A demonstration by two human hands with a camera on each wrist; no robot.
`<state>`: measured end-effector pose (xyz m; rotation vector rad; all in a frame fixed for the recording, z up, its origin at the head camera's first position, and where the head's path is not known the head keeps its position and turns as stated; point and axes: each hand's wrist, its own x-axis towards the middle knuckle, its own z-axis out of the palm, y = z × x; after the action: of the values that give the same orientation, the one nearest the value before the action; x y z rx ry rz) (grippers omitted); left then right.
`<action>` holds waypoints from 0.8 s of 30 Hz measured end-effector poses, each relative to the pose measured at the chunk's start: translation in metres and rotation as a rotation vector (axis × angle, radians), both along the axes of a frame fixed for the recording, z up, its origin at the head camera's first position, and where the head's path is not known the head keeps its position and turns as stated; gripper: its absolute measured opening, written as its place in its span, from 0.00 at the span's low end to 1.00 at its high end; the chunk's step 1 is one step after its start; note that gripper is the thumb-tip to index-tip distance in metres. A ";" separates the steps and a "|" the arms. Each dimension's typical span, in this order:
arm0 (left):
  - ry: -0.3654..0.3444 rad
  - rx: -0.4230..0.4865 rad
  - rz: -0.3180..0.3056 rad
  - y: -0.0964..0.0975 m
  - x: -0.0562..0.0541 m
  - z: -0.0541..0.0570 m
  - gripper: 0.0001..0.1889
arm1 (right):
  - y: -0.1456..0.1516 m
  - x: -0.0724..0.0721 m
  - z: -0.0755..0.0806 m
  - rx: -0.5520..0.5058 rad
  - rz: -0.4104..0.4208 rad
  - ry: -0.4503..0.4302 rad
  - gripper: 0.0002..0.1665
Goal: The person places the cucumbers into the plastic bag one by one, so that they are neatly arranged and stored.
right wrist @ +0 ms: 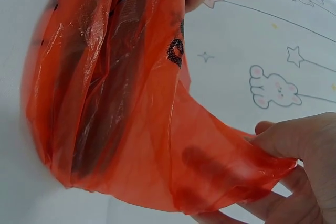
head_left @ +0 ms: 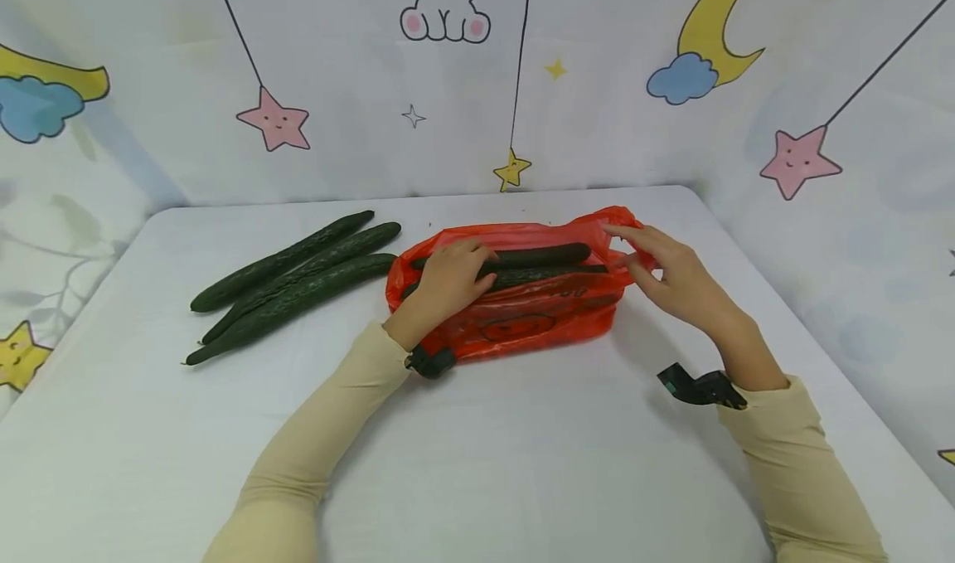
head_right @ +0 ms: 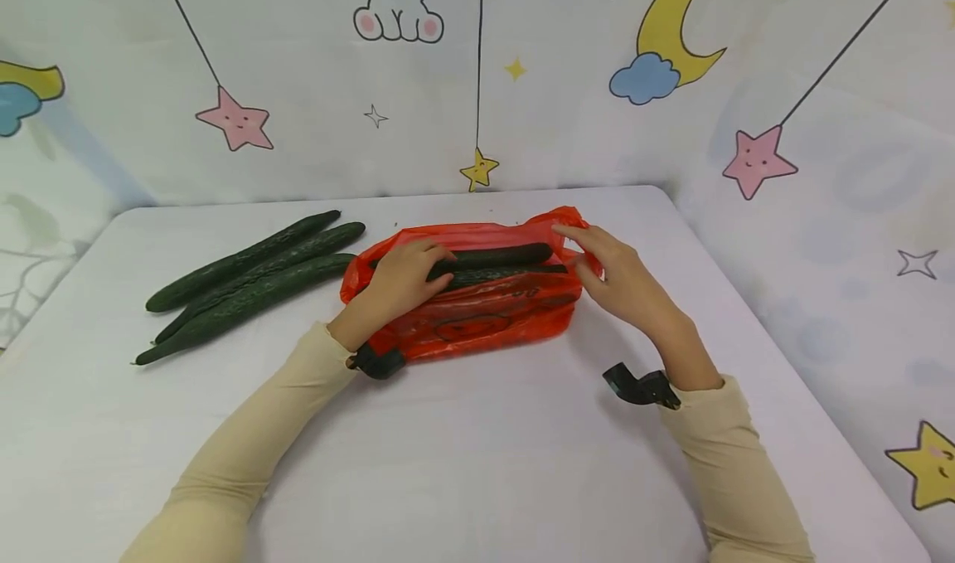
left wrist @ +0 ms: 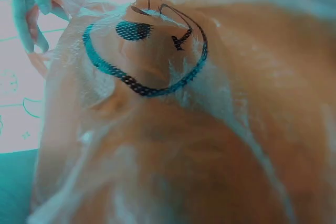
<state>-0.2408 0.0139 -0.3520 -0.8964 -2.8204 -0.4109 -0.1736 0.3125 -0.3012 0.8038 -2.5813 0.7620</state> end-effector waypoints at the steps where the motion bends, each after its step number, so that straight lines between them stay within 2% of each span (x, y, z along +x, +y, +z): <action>1: 0.004 0.001 -0.001 -0.001 0.001 0.000 0.16 | 0.000 0.000 0.000 0.001 -0.003 0.002 0.31; 7: 0.005 0.015 -0.007 -0.009 0.006 0.001 0.15 | 0.000 0.001 0.000 0.025 -0.018 0.005 0.31; 11: 0.037 0.040 -0.022 -0.015 0.012 -0.001 0.15 | -0.001 0.002 -0.001 0.025 -0.021 -0.005 0.31; 17: 0.147 0.109 -0.055 -0.028 0.017 -0.002 0.15 | -0.001 0.001 -0.004 0.018 -0.014 0.004 0.31; 20: 0.222 0.136 -0.046 -0.036 0.018 0.001 0.16 | -0.002 0.000 -0.004 0.016 -0.005 0.010 0.31; 24: 0.270 0.173 -0.034 -0.048 0.016 0.003 0.17 | -0.001 -0.001 -0.005 0.020 0.000 0.015 0.32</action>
<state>-0.2244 -0.0343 -0.3495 -0.8913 -2.4869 -0.4892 -0.1745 0.3111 -0.3058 0.8122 -2.5794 0.7281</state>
